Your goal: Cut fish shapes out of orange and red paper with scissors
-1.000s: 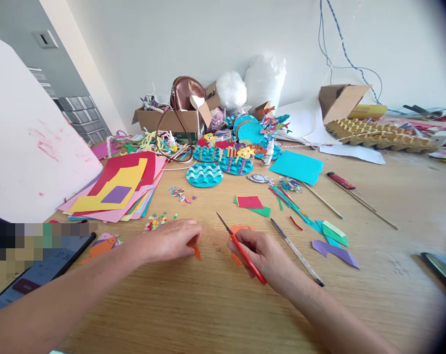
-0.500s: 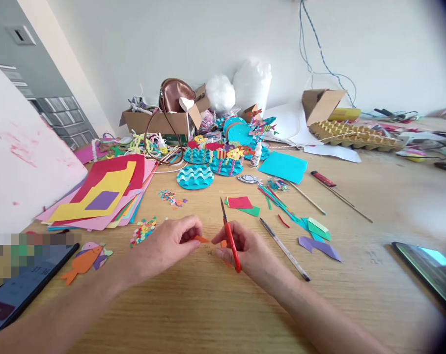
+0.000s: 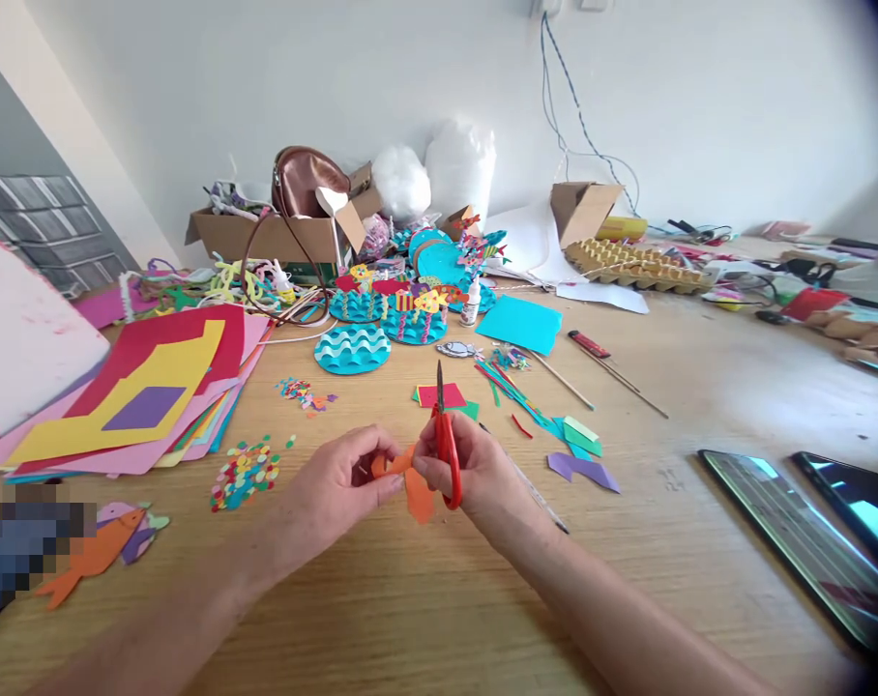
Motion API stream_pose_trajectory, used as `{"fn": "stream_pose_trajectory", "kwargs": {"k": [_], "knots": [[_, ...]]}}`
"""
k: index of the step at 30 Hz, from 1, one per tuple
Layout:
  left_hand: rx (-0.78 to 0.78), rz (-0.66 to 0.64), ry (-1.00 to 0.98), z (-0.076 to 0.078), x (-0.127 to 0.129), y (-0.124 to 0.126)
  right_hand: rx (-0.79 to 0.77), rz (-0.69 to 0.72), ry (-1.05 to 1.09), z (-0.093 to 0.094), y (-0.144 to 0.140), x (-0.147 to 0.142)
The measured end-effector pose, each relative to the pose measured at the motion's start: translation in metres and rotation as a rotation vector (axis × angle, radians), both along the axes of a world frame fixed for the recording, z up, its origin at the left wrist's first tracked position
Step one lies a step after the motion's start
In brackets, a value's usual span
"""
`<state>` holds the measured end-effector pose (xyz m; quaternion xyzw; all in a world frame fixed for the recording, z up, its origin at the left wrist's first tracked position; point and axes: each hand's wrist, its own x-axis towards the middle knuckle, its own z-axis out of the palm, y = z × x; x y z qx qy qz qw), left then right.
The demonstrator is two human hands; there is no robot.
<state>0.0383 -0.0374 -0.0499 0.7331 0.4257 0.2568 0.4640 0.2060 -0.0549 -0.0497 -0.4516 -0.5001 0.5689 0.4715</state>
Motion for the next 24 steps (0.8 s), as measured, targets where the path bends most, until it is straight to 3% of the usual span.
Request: {"fn": "stream_pose_trajectory", "kwargs": {"k": [5, 10, 24], "knots": [[0.02, -0.021, 0.086, 0.002, -0.004, -0.002, -0.001, 0.039, -0.126, 0.006, 0.001, 0.001], [-0.044, -0.015, 0.089, -0.008, -0.004, 0.0, -0.002, 0.054, -0.179, 0.005, -0.001, 0.0], [-0.158, 0.057, -0.097, -0.002, 0.002, -0.006, 0.036, 0.038, -0.16, 0.0, -0.001, -0.001]]}}
